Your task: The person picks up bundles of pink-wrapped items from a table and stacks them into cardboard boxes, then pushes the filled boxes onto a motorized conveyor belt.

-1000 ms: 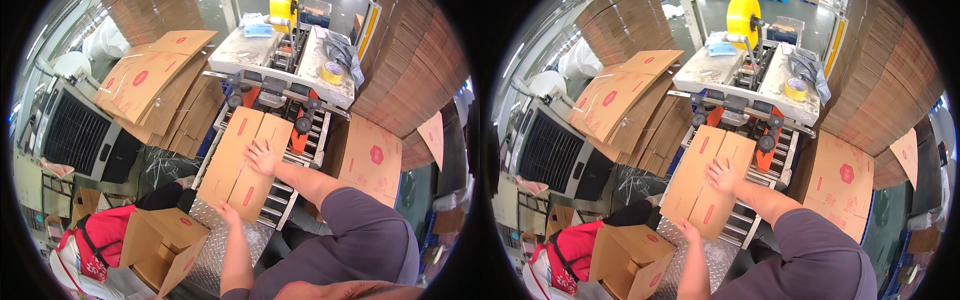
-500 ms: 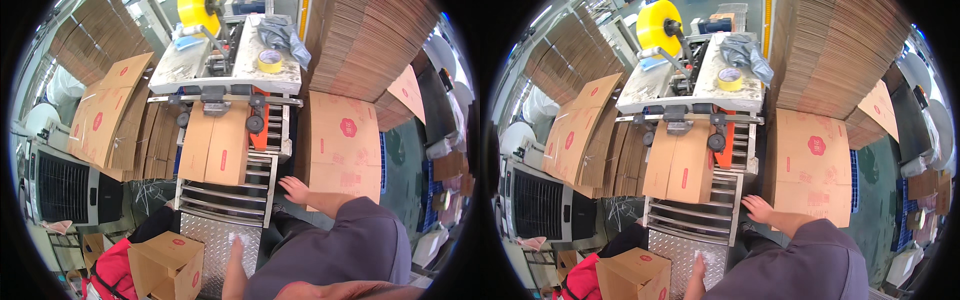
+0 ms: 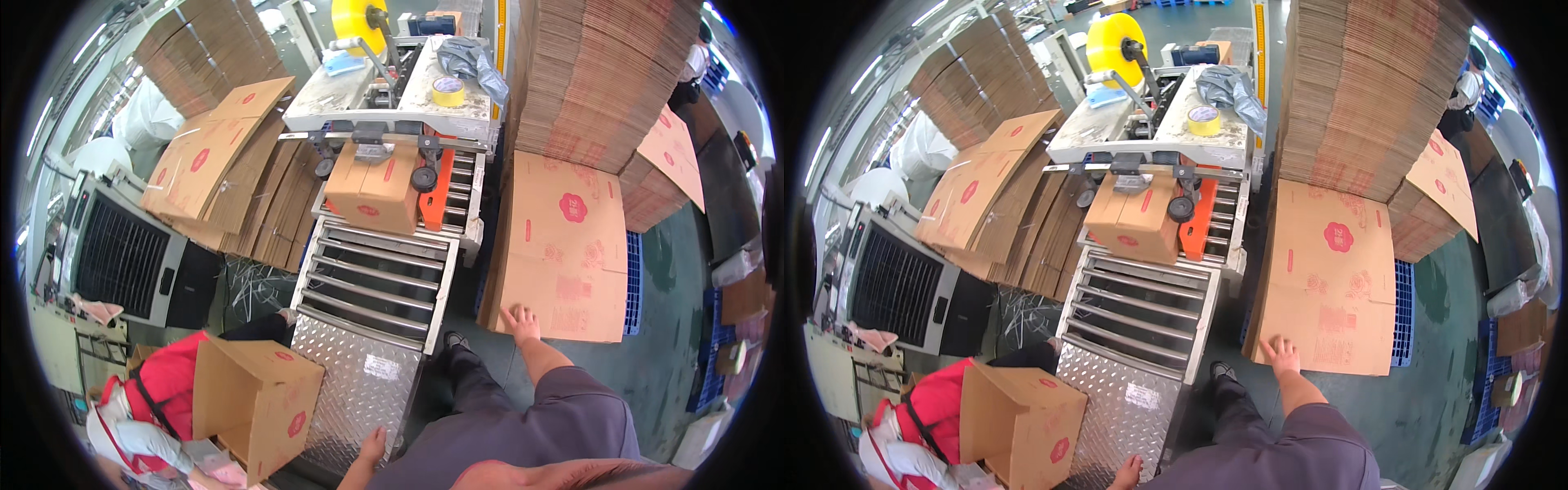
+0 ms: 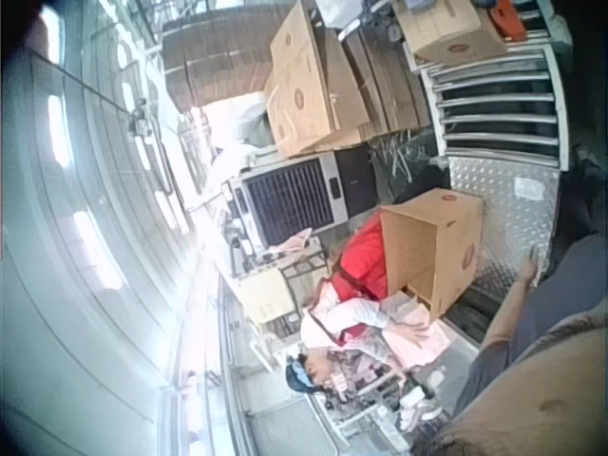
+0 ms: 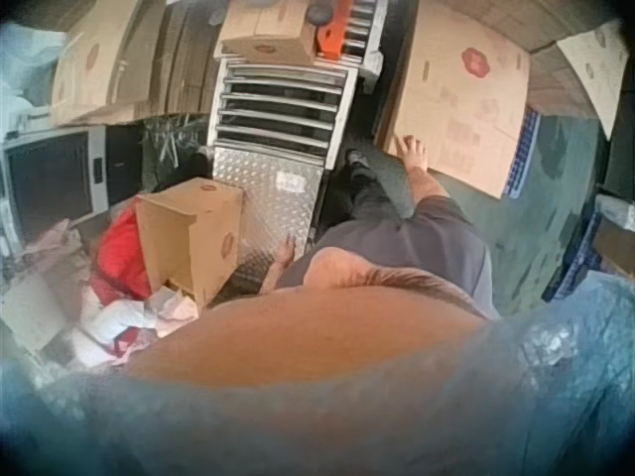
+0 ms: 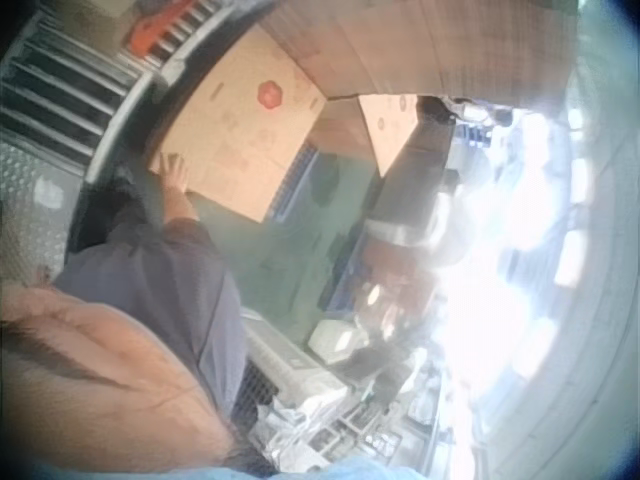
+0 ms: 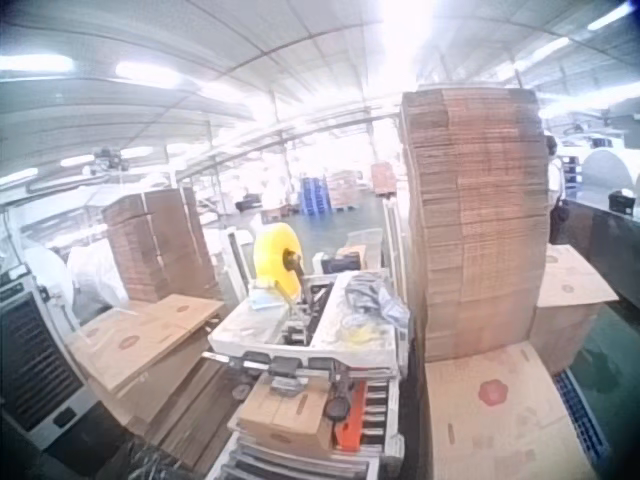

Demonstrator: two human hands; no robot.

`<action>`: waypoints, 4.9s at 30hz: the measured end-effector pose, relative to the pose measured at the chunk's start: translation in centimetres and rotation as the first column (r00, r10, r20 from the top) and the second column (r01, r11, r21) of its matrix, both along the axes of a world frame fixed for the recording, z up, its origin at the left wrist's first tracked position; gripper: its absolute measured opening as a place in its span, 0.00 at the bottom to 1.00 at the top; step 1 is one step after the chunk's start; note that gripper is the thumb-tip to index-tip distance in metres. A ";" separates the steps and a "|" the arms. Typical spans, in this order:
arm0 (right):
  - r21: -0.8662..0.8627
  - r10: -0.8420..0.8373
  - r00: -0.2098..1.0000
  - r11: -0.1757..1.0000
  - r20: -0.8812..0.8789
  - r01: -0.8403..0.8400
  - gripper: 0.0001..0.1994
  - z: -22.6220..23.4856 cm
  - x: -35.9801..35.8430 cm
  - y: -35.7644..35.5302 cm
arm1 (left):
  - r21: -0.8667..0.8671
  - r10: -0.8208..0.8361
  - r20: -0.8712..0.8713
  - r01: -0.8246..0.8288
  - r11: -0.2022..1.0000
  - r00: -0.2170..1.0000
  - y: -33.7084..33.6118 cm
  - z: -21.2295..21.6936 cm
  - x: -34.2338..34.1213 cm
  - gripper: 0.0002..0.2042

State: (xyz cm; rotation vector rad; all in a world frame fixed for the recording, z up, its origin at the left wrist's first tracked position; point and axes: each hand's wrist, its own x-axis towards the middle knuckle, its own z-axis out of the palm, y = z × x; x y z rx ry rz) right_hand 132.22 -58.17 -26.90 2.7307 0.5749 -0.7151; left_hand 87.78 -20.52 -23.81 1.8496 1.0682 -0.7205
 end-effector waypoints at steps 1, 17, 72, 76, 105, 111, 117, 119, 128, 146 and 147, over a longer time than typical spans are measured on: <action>-0.012 0.115 0.991 0.993 0.062 -0.115 0.38 0.2 0.8 -0.1 | 0.039 -0.023 0.032 0.022 0.999 0.999 -0.5 0.7 -0.3 0.29; -0.009 0.400 0.911 0.916 0.099 -0.401 0.30 -0.1 1.8 -0.5 | -0.116 0.130 -0.180 -0.152 0.982 0.975 1.3 13.2 -13.4 0.27; 0.203 0.957 0.182 0.137 0.224 -0.970 0.23 41.8 -14.8 41.6 | 0.882 -0.306 0.458 -0.383 0.276 0.835 -7.7 32.9 -17.5 0.08; 0.107 0.921 0.300 0.282 0.250 -0.953 0.42 45.2 -11.1 41.3 | 0.728 -0.466 0.661 -0.352 0.589 0.588 -0.9 39.7 -12.9 0.06; 0.610 0.906 -0.057 -0.327 0.419 -0.722 0.28 31.8 -16.9 39.8 | 0.764 0.261 0.229 -0.340 0.549 0.938 -1.2 23.1 -7.6 0.46; 0.888 0.681 0.724 0.394 -0.111 -0.235 0.29 23.2 -12.1 40.5 | 0.438 0.696 0.544 -0.866 0.242 0.469 2.0 17.7 -26.6 0.37; 0.231 0.028 0.398 0.851 -0.917 0.472 0.31 18.7 -11.8 31.9 | -0.035 0.832 0.501 -0.954 0.296 0.240 2.8 15.3 -23.9 0.38; 0.566 0.392 0.444 0.733 -0.805 0.378 0.26 24.0 -9.7 30.8 | -0.401 0.962 0.249 -0.893 0.206 0.110 2.6 15.2 -22.8 0.42; 0.792 0.892 0.112 0.441 -0.437 -0.422 0.26 34.8 -32.4 35.6 | -0.646 0.965 0.202 -0.718 0.260 0.168 3.3 13.8 -20.1 0.51; 0.676 0.304 0.929 0.641 0.210 -0.363 0.22 16.7 -3.9 28.8 | 0.416 0.463 0.594 -0.745 0.522 0.657 4.5 14.8 -22.7 0.27; 0.694 0.253 0.956 0.715 -0.151 -0.080 0.23 16.9 -3.5 29.7 | 0.622 0.425 0.451 -0.618 0.482 0.785 3.5 11.6 -23.6 0.27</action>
